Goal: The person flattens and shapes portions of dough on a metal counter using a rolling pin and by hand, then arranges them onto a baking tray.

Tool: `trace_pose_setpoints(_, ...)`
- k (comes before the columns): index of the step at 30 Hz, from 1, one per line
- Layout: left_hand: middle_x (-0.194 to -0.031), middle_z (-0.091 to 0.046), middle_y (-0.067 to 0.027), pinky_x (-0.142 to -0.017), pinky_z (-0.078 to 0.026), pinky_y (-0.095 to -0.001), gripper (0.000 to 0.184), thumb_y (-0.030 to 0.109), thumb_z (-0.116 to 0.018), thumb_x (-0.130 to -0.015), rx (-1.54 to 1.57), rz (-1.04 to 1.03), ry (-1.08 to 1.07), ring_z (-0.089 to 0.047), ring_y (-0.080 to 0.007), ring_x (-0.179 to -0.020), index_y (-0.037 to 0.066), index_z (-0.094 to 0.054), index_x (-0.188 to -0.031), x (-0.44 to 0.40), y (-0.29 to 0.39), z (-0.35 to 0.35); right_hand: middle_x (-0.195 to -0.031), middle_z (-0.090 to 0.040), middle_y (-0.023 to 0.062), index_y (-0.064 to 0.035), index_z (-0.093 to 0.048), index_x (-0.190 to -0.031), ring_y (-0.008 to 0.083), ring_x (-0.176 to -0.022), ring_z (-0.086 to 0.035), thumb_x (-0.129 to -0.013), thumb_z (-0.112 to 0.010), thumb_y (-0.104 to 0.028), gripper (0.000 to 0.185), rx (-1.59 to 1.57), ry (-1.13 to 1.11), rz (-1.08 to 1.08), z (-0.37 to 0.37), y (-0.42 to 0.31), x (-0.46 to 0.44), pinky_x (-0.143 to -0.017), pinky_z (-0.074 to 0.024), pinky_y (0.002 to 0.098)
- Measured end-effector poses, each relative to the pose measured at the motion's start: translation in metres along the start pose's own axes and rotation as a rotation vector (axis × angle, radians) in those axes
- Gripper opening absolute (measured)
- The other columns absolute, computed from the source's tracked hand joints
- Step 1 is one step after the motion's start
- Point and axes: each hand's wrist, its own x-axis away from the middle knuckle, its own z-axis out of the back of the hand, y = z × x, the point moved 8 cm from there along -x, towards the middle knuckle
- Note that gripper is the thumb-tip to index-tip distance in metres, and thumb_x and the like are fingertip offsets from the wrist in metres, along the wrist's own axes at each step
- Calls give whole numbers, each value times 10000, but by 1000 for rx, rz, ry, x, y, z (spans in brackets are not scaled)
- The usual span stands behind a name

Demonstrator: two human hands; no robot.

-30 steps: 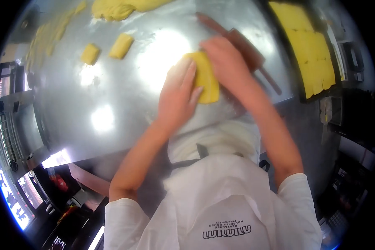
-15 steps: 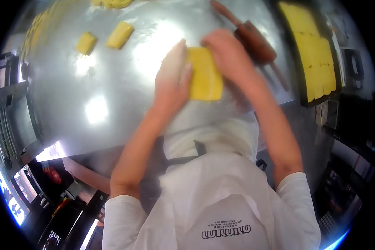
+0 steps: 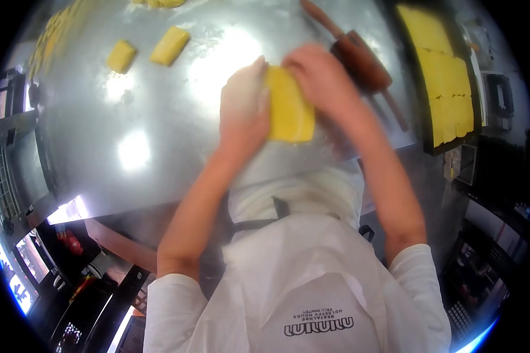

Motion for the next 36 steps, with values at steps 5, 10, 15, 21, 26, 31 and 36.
trace_pose_setpoints(5,-1465,-598,-187,-1157,-438,-409,494,51,-567,-1022,40,24,54,-583,-323,-1347,14,-519,-1512,4,-5,7,-1052,-711,154,-39,-729,-1087,354,-1050,-665,-982,-603,-67,166,-114,107,-106,12,30,1,-939,-533,406)
trace_pose_setpoints(10,-1493,-593,-200,-1188,-411,-416,463,78,-578,-1031,2,-14,-10,-551,-340,-1409,4,-557,-1488,20,4,13,-997,-706,145,-39,-724,-1047,325,-973,-682,-950,-674,-86,118,-115,63,-211,23,24,16,-880,-540,399)
trace_pose_setpoints(15,-1516,-573,-223,-1211,-390,-439,485,115,-602,-1034,-28,-33,-68,-524,-372,-1438,2,-545,-1502,27,9,18,-901,-696,125,-20,-697,-965,279,-882,-676,-917,-725,-85,86,-190,0,-316,13,31,16,-788,-529,386)
trace_pose_setpoints(21,-1579,-498,-232,-1237,-353,-489,584,185,-662,-1008,-208,-200,-229,-440,-428,-1482,-41,-493,-1519,11,43,-13,-905,-728,118,-10,-704,-1002,226,-839,-696,-942,-710,-95,105,-265,56,-355,20,39,19,-778,-537,357)
trace_pose_setpoints(26,-1598,-465,-247,-1235,-341,-489,842,501,-685,-965,-340,-263,-270,-409,-414,-1502,-96,-461,-1515,5,54,-49,-957,-756,121,-23,-717,-1142,186,-921,-722,-996,-670,-127,185,-372,192,-478,27,53,48,-847,-556,327)
trace_pose_setpoints(31,-1594,-471,-247,-1225,-346,-489,909,567,-680,-942,-377,-236,-288,-407,-405,-1507,-97,-453,-1520,5,65,-52,-1039,-744,97,-33,-707,-1190,172,-975,-714,-998,-653,-90,208,-355,266,-475,39,48,77,-900,-550,311)
trace_pose_setpoints(36,-1588,-481,-241,-1217,-351,-485,886,522,-719,-931,-373,-212,-239,-414,-412,-1498,-86,-458,-1520,1,59,-54,-1042,-745,88,-34,-711,-1186,159,-966,-703,-989,-667,-80,208,-366,363,-402,36,43,83,-888,-548,308)
